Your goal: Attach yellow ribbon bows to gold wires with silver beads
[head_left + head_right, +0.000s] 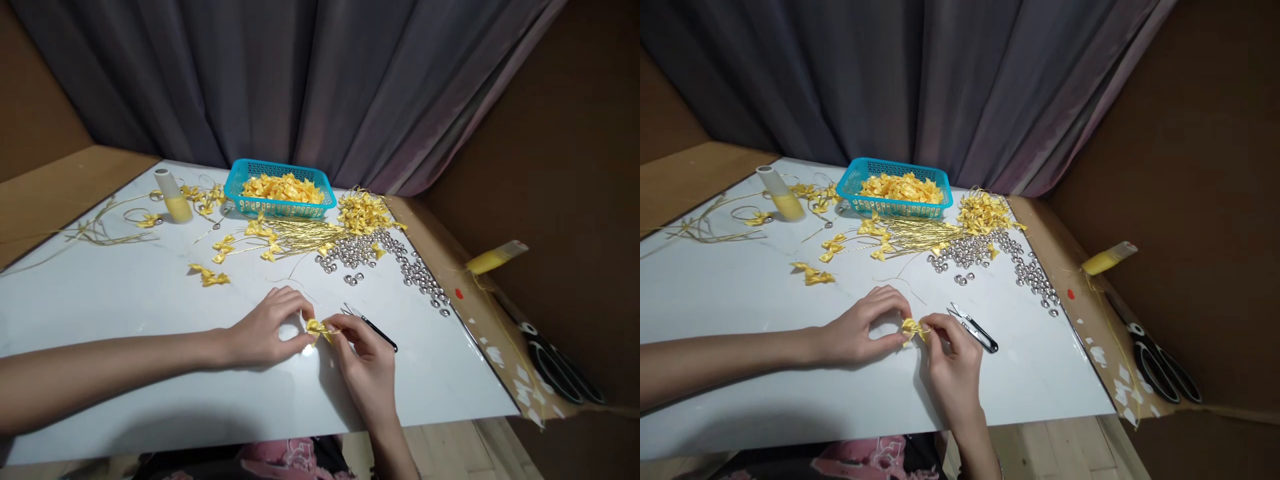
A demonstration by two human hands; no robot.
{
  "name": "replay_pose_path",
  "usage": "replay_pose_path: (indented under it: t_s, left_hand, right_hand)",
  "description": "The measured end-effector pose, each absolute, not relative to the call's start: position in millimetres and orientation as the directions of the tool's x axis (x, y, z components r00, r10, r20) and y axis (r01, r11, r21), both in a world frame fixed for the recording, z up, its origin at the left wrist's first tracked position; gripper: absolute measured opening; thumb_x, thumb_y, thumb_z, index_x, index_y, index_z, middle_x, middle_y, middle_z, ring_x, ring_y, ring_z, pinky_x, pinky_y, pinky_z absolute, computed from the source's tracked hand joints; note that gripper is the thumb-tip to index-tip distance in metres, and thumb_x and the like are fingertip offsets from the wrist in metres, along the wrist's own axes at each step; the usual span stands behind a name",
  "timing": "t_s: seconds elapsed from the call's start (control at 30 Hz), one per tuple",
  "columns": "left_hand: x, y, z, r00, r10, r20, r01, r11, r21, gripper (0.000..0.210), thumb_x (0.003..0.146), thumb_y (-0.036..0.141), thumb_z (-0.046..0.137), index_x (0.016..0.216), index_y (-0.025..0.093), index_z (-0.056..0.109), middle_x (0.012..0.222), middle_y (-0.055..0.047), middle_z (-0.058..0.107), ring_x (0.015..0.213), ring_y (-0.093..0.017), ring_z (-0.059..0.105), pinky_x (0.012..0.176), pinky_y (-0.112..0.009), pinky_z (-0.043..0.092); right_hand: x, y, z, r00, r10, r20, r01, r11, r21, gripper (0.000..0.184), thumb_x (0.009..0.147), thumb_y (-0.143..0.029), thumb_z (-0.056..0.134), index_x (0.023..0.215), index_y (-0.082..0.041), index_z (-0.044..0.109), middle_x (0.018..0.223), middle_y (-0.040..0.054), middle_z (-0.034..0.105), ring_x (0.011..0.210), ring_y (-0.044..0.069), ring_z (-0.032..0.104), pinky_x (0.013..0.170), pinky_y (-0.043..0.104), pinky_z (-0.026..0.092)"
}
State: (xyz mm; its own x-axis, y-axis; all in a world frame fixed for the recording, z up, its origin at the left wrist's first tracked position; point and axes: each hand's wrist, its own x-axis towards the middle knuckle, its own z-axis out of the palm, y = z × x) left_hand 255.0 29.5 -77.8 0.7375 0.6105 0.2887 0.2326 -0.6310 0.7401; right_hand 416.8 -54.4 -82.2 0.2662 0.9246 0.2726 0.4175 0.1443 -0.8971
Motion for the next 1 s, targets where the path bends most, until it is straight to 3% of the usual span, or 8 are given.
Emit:
replay_pose_path:
  t_s: [0.3, 0.47, 0.8, 1.0]
  left_hand:
    - [254, 31, -83, 0.706, 0.674, 0.217, 0.230, -0.508, 0.830, 0.010, 0.088, 0.027, 0.051, 0.086, 0.018, 0.055, 0.081, -0.002, 0.057, 0.078, -0.015, 0.052, 0.073, -0.031, 0.041]
    - [254, 31, -82, 0.715, 0.676, 0.179, 0.200, -0.443, 0.874, 0.007, 0.085, 0.024, 0.053, 0.084, 0.017, 0.055, 0.082, -0.001, 0.058, 0.077, -0.014, 0.053, 0.072, -0.029, 0.042]
    - [252, 37, -77, 0.814, 0.527, 0.246, 0.106, -0.550, 0.828, 0.006, 0.084, 0.019, 0.054, 0.089, 0.015, 0.053, 0.081, -0.002, 0.055, 0.074, -0.012, 0.051, 0.068, -0.026, 0.040]
    - [247, 47, -71, 0.926, 0.334, 0.177, 0.066, -0.604, 0.795, 0.012, 0.085, 0.026, 0.055, 0.079, 0.017, 0.053, 0.073, -0.002, 0.054, 0.070, -0.013, 0.048, 0.067, -0.026, 0.038]
  right_hand:
    - [419, -52, -81, 0.145, 0.944, 0.298, 0.425, 0.212, -0.880, 0.014, 0.084, -0.015, 0.055, 0.090, -0.021, 0.066, 0.091, 0.0043, 0.066, 0.084, 0.017, 0.062, 0.070, 0.027, 0.052]
    - [419, -53, -80, 0.174, 0.947, 0.270, 0.405, 0.181, -0.896, 0.013, 0.083, -0.014, 0.056, 0.080, -0.021, 0.066, 0.083, 0.0026, 0.066, 0.077, 0.017, 0.061, 0.065, 0.026, 0.050]
    - [422, -53, -81, 0.124, 0.976, 0.180, 0.249, 0.145, -0.958, 0.007, 0.081, -0.015, 0.054, 0.078, -0.020, 0.058, 0.085, 0.0036, 0.061, 0.079, 0.017, 0.058, 0.061, 0.025, 0.046]
    - [427, -48, -77, -0.098, 0.990, 0.101, 0.368, 0.131, -0.920, 0.008, 0.077, -0.014, 0.057, 0.073, -0.019, 0.052, 0.085, 0.0025, 0.060, 0.069, 0.014, 0.054, 0.054, 0.023, 0.039]
